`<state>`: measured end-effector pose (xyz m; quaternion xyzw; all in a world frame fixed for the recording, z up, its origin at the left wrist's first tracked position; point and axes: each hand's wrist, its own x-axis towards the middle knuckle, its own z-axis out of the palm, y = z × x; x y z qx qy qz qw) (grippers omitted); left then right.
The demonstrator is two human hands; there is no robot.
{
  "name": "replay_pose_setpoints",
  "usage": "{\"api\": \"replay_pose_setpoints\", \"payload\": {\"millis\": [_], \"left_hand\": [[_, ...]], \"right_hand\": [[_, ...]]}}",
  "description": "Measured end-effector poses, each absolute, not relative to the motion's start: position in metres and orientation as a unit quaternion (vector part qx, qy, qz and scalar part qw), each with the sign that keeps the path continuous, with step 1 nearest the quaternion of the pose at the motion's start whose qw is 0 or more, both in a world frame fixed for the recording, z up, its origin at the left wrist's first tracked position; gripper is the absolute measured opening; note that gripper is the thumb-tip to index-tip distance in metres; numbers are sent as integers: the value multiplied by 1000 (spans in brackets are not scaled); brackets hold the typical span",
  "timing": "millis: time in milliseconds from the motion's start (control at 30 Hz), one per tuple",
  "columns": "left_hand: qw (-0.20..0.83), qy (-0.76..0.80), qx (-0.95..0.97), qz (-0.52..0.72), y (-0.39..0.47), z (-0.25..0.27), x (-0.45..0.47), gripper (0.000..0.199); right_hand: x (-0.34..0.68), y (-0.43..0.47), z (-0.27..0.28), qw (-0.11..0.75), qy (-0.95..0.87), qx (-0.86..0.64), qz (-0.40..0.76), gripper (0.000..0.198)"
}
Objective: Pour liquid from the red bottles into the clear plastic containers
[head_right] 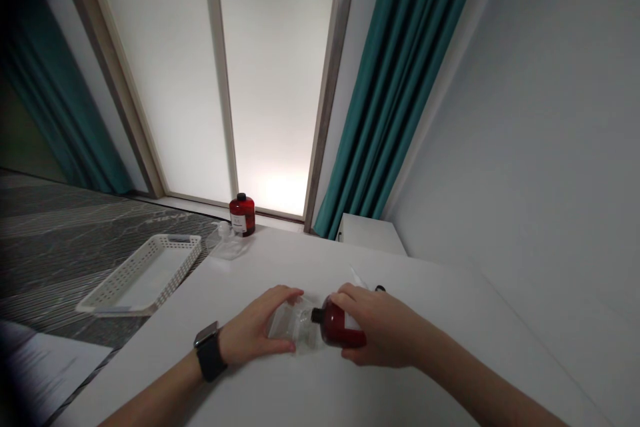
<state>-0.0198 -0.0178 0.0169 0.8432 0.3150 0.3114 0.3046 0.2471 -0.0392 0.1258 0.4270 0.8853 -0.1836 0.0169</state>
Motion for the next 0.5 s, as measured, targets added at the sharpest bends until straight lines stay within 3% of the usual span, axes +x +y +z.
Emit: {"api": "replay_pose_setpoints", "payload": {"millis": [500], "left_hand": [[311, 318, 840, 310, -18, 19, -19, 75]], "right_hand": [[247, -38, 127, 41, 884, 433, -169, 66]]}}
